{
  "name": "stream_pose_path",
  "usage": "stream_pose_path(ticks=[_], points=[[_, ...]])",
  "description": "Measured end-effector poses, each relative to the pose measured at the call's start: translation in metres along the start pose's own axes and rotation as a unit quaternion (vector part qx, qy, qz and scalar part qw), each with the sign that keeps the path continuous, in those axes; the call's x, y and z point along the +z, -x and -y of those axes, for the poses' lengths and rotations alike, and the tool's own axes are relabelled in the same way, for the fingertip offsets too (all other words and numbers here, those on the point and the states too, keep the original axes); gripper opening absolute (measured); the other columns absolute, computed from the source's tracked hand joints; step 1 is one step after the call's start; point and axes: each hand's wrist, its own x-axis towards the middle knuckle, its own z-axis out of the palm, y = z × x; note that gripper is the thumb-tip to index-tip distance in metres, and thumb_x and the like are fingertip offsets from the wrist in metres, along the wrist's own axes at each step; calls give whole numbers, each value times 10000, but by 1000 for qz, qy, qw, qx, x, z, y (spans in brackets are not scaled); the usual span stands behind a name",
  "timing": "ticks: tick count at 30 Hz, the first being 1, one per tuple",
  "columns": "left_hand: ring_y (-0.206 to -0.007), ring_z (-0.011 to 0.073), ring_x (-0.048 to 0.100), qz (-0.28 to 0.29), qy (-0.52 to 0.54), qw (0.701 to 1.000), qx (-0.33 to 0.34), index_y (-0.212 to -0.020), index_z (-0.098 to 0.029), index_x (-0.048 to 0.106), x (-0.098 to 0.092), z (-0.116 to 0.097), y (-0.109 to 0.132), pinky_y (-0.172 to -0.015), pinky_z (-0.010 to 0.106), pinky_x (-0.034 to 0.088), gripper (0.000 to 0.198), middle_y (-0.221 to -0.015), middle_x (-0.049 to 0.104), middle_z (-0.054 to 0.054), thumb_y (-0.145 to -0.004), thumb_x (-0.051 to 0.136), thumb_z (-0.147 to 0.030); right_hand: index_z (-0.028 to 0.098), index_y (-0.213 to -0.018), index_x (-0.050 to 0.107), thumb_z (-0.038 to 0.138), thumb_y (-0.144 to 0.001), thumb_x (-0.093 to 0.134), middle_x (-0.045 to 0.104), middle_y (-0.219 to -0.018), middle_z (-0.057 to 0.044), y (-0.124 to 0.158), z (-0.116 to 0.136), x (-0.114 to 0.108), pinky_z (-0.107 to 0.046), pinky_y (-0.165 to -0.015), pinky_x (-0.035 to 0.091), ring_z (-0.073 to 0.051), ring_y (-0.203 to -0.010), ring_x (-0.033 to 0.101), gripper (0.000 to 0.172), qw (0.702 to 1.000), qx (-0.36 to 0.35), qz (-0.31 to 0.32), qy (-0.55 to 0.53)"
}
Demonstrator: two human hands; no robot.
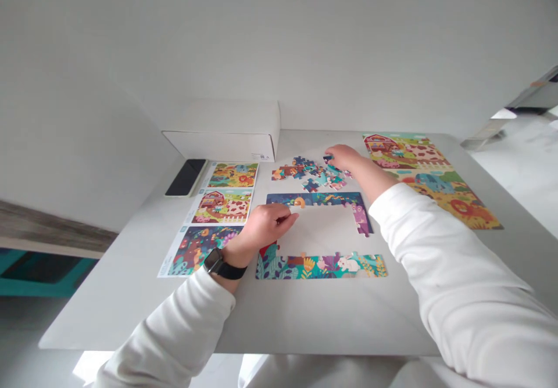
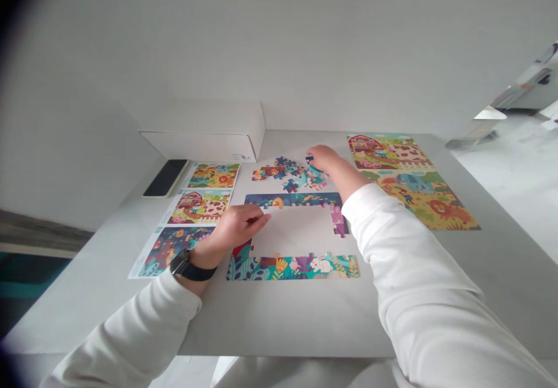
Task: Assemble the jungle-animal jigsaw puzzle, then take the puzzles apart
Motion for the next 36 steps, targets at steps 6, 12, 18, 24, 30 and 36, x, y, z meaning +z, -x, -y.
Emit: stream_pose_path(ticks=[6, 12, 18, 24, 30, 36], points=[[-587, 134, 459, 13, 12, 1000, 1, -631, -212, 468, 0, -2, 0, -599, 294, 328, 478, -608, 511, -4, -1059, 537, -415, 243, -1204, 845, 525, -770, 911, 825, -1193, -108, -18, -2, -3, -373, -1033, 567, -303, -1114, 761, 521, 998, 2, 4, -55], [-581, 136, 441, 9, 10, 1000, 11, -627, -211, 474, 0, -2, 0, -597, 302, 309, 485, -602, 500, -8, -1062, 542, -414, 197, -1021, 871, 342, -881, 815, 838, -1011, -92, -1, -9, -36, -366, -937, 560, -276, -1007, 760, 208, 991, 48, -98, -82], [-605, 142, 462, 17, 0, 999, 31, -640, -206, 530, 1, -2, -1, -614, 299, 328, 469, -630, 544, 2, -1061, 549, -413, 153, -1020, 823, 444, -909, 772, 794, -939, -72, 81, -28, -69, -356, -838, 557, -239, -902, 730, 315, 951, 56, -188, -239], [-671, 139, 594, 17, 23, 999, 30, -871, -210, 717, 5, -28, -1, -665, 274, 407, 292, -786, 716, 16, -1056, 578, -388, 191, -1054, 765, 566, -785, 845, 718, -858, -38, 214, -25, -62, -339, -719, 552, -199, -774, 660, 469, 894, 87, -137, -418], [-638, 125, 601, 35, 75, 996, 22, -973, -224, 752, 28, -90, -4, -669, 273, 449, 156, -853, 755, 6, -1018, 647, -331, 209, -1036, 735, 611, -762, 839, 713, -779, -13, 285, -2, -18, -298, -626, 505, -166, -666, 623, 498, 845, 137, -55, -515], [-762, 171, 666, 61, 91, 994, -19, -1099, -222, 703, 71, -129, -11, -749, 321, 509, 175, -984, 760, 28, -937, 760, -256, 221, -1022, 736, 595, -807, 801, 716, -769, 3, 285, 0, 3, -291, -621, 479, -167, -662, 634, 436, 864, 101, -28, -493]])
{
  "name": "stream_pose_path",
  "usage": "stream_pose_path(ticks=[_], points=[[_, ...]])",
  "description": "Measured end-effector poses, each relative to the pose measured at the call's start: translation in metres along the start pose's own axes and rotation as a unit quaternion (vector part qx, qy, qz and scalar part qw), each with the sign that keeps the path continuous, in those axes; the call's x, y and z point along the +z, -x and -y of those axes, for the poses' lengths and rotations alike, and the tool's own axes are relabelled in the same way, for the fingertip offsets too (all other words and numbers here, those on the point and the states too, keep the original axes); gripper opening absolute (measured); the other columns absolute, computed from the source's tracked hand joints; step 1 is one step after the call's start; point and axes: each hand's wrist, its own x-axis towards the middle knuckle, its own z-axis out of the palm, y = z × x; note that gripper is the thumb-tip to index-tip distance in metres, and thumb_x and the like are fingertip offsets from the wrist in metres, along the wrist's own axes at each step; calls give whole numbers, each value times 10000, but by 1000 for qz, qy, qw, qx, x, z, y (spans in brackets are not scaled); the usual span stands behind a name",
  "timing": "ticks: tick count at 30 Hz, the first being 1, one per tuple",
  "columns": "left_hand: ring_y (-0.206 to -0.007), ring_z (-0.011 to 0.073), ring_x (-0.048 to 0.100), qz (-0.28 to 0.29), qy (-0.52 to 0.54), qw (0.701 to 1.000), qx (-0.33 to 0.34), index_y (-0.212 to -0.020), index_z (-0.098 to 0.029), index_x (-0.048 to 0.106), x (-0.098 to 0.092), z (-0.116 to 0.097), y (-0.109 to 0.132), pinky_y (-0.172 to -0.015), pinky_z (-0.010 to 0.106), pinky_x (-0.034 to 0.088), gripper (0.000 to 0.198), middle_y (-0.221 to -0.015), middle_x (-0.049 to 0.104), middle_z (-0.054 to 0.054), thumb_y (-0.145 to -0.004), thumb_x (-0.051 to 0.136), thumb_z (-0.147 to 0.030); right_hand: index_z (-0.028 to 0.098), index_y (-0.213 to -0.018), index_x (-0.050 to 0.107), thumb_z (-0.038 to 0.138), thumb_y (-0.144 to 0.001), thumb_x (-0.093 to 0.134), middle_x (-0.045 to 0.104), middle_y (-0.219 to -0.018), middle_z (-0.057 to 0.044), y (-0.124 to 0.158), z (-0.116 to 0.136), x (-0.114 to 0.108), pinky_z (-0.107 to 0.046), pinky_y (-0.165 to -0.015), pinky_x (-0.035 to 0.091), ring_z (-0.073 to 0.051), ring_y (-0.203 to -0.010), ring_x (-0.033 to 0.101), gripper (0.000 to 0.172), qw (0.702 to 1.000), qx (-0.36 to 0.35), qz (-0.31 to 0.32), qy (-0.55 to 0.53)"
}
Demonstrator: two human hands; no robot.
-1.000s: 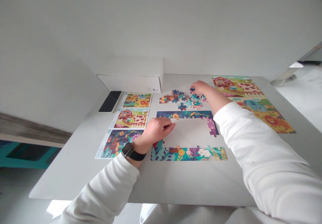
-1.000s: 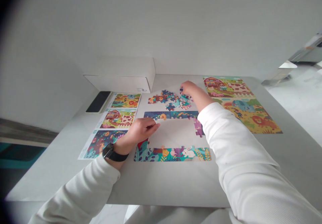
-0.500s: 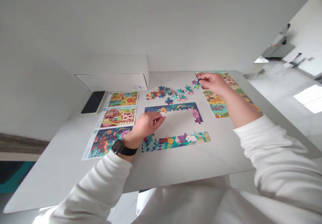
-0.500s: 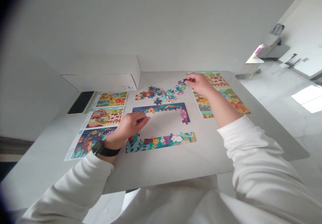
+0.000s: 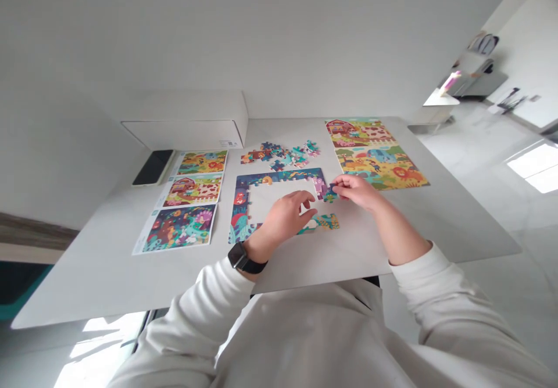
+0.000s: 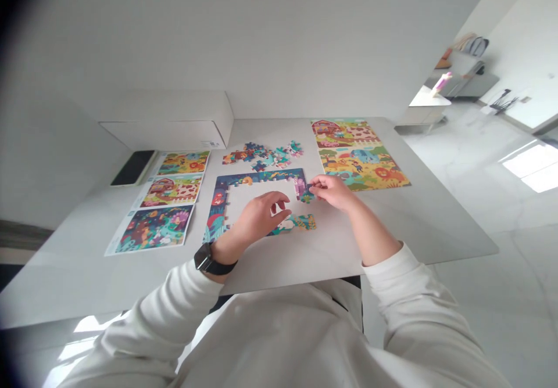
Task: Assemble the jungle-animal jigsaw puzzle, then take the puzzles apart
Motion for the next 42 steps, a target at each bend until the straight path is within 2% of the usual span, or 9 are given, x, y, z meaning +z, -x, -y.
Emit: stream_pose_path(ticks=[4, 11, 17, 27, 38, 40, 42], points=[[-949, 222, 699, 24, -28, 999, 16, -1156, -220, 667, 13, 4, -1, -885, 368, 546, 275, -1100, 745, 59, -912, 793, -240, 221, -991, 710, 556, -809, 792, 699, -772, 8, -1, -2, 0, -284, -630, 479, -164, -671, 639, 390, 1000, -7, 14, 10], [-1152, 297, 675, 82, -83, 993, 32, -1222, -231, 666, 15, 11, 0, -1034, 460, 514, 380, -1235, 722, 86, -895, 824, -343, 228, -952, 656, 442, -792, 794, 667, -726, 30, 3, -6, 9, -276, -598, 477, -149, -612, 612, 302, 996, 12, 88, 6], [-1220, 318, 637, 117, -128, 982, 68, -1306, -227, 672, 20, 4, 6, -1054, 483, 490, 482, -1327, 692, 108, -914, 809, -473, 224, -942, 657, 359, -798, 765, 673, -709, 36, 4, -11, 10, -260, -571, 444, -138, -587, 582, 225, 993, 33, 112, 34], [-1250, 298, 613, 120, -152, 976, 96, -1439, -291, 687, 22, 5, 8, -1077, 478, 484, 509, -1396, 650, 91, -971, 739, -483, 222, -940, 697, 261, -832, 768, 728, -755, 25, 7, -8, 13, -252, -641, 449, -150, -679, 646, 135, 986, 16, 76, 147], [-1271, 309, 595, 140, -179, 970, 91, -1438, -283, 705, 21, 1, 7, -1083, 497, 482, 488, -1452, 634, 100, -996, 686, -488, 235, -1019, 731, 184, -867, 766, 737, -762, 32, 13, 4, 13, -266, -693, 457, -156, -702, 667, 164, 974, -37, 45, 219], [-1276, 310, 591, 138, -179, 969, 97, -1454, -290, 694, 21, 0, 8, -1085, 498, 480, 492, -1475, 623, 104, -1002, 676, -481, 232, -1064, 755, 169, -911, 706, 758, -862, -3, 12, 3, 13, -286, -735, 492, -167, -739, 678, 172, 971, -69, 15, 230], [-1286, 310, 586, 134, -177, 969, 109, -1466, -311, 685, 22, 0, 9, -1091, 497, 476, 481, -1512, 607, 98, -1009, 665, -459, 232, -1122, 778, 135, -932, 646, 764, -1036, -51, 9, 0, 14, -319, -813, 534, -180, -798, 691, 250, 962, -115, -13, 249]])
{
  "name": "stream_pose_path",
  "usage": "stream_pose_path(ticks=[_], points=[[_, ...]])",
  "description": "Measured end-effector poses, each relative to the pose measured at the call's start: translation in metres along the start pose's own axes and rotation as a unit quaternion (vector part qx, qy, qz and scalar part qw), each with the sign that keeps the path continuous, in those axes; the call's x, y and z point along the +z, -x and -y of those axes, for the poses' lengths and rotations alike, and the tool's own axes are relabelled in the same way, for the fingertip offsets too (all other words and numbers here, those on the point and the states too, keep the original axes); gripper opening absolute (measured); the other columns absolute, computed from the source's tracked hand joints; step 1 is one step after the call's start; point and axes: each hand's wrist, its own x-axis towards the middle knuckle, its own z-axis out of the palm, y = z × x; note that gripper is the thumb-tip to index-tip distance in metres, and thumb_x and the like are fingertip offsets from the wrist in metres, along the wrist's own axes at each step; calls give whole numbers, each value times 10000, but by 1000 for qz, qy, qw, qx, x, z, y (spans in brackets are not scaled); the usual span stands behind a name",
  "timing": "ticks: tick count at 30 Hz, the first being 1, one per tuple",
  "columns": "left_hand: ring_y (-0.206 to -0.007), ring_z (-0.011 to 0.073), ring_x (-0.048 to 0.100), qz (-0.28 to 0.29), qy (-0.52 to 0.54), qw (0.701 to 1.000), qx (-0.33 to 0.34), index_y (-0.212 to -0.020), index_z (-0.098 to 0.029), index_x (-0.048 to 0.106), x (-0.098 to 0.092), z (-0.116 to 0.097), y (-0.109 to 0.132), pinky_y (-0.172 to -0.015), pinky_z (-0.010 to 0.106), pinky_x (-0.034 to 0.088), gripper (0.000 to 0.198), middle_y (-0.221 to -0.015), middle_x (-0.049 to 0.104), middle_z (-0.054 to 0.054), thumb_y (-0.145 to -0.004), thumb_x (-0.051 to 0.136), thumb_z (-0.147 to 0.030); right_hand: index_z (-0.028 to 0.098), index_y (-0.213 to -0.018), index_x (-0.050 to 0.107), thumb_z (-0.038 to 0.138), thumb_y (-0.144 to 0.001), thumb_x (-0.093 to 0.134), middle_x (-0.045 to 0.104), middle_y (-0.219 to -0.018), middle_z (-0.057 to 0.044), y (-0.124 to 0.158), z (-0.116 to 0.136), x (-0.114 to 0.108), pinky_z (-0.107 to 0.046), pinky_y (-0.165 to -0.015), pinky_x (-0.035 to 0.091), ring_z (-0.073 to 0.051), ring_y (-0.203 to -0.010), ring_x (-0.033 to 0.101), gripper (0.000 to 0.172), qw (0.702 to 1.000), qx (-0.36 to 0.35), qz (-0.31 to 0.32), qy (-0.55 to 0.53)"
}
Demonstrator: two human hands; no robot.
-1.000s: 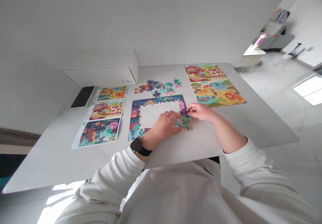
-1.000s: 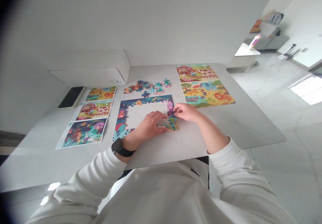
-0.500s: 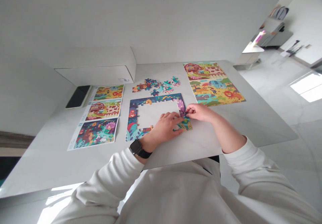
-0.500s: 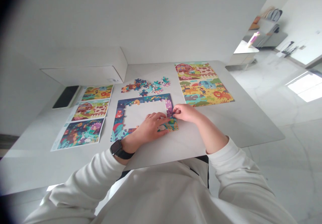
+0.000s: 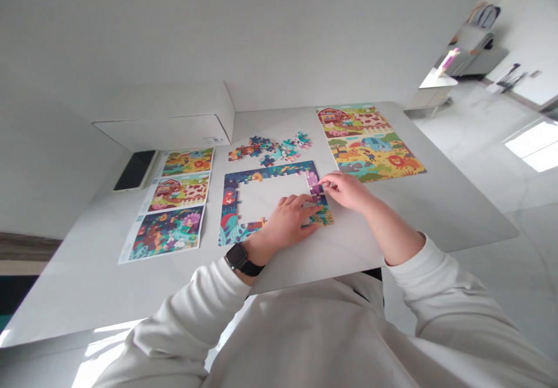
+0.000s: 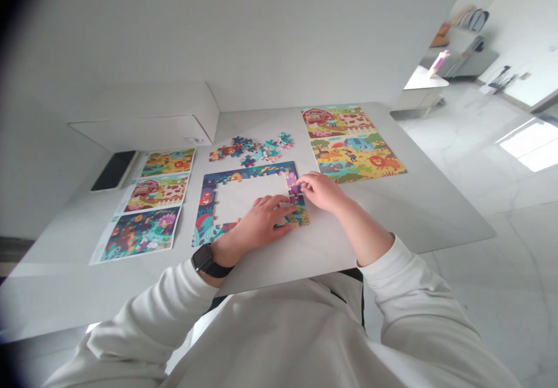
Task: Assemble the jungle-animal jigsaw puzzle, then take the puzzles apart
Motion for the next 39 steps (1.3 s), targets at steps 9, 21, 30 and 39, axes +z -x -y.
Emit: stream_pose_path(ticks=[9, 21, 30, 39], points=[[-1335, 329, 562, 19, -4, 1000, 23, -1439, -301, 714, 4, -5, -4, -1144, 531, 441, 429, -1611, 593, 60, -1044, 605, -427, 239, -1317, 772, 85, -997, 474, 690, -1485, -92, -35, -17, 12, -476, -1227, 452, -272, -1367, 607, 463, 989, -110, -67, 71], [-1332, 321, 567, 23, -7, 1000, 13, -1434, -300, 714, 4, -7, -2, -1135, 518, 448, 420, -1590, 612, 64, -1060, 578, -436, 223, -1298, 791, 224, -1009, 575, 729, -1415, -110, -62, -26, 23, -472, -1235, 441, -289, -1339, 630, 361, 990, -100, -14, 100], [-1322, 325, 572, 20, -17, 999, 19, -1435, -278, 710, 5, -8, -3, -1124, 517, 456, 420, -1583, 622, 60, -1064, 574, -421, 174, -1436, 700, 281, -1020, 587, 644, -1531, -159, -67, -27, 28, -511, -1267, 400, -328, -1441, 556, 444, 990, -88, -27, 104], [-1325, 315, 577, 20, -14, 1000, 18, -1447, -287, 694, 3, -9, -3, -1122, 512, 462, 421, -1567, 629, 71, -1065, 573, -415, 193, -1427, 708, 353, -1015, 645, 648, -1504, -158, -65, -29, 26, -466, -1260, 411, -312, -1419, 577, 447, 989, -95, -14, 111]])
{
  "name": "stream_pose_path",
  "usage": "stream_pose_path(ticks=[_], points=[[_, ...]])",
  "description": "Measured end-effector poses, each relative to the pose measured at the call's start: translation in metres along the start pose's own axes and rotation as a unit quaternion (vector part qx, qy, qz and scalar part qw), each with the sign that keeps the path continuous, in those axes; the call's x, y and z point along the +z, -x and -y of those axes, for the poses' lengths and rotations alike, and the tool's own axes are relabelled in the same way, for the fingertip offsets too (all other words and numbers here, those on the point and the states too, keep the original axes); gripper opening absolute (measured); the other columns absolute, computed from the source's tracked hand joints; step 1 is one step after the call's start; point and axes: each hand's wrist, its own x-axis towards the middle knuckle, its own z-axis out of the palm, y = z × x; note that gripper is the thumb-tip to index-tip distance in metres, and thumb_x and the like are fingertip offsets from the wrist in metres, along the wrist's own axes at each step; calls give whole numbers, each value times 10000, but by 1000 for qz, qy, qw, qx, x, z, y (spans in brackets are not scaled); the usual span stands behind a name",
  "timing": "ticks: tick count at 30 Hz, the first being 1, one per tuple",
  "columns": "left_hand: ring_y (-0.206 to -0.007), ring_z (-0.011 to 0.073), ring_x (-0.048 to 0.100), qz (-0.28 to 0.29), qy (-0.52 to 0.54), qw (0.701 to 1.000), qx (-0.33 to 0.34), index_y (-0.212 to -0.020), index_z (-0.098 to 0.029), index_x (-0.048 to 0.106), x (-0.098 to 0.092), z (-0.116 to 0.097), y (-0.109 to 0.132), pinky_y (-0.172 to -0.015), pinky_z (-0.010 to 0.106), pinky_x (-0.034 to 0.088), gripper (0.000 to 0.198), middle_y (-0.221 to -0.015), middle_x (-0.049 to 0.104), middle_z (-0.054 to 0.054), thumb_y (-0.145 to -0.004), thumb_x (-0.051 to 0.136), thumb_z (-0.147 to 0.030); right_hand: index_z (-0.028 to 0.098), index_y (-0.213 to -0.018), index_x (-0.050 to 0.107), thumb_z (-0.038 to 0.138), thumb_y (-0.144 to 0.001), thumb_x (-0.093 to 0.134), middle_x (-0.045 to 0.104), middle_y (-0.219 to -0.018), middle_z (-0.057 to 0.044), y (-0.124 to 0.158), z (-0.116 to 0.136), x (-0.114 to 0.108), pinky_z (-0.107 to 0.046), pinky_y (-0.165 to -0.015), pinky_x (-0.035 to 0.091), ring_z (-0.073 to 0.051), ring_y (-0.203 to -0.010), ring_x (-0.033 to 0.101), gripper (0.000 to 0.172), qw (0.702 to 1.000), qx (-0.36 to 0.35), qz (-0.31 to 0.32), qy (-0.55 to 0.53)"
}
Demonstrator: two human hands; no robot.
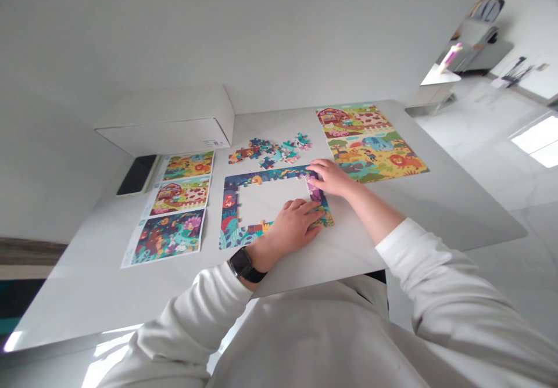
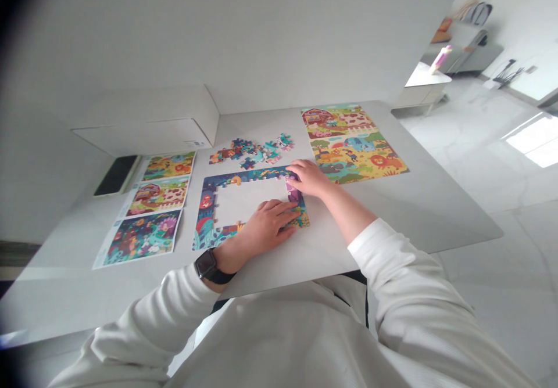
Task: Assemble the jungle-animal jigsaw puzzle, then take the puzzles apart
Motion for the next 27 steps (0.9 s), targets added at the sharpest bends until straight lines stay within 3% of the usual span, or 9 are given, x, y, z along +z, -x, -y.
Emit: stream_pose_path(ticks=[10, 27], points=[[-1322, 322, 580, -1, -6, 1000, -2, -1426, -268, 712, 1, -1, 0, -1120, 519, 470, 411, -1565, 636, 61, -1066, 566, -403, 195, -1498, 666, 381, -1067, 586, 568, -1638, -147, -4, -2, 4, -565, -1299, 325, -366, -1541, 476, 476, 999, 25, 24, 12], [-1340, 315, 577, 15, 6, 1000, -14, -1404, -279, 726, -4, -4, -3, -1176, 509, 441, 404, -1550, 650, 45, -1023, 609, -344, 228, -1502, 671, 332, -1088, 560, 573, -1633, -132, -9, -3, 16, -599, -1293, 338, -380, -1543, 473, 441, 999, 43, 2, 29]])
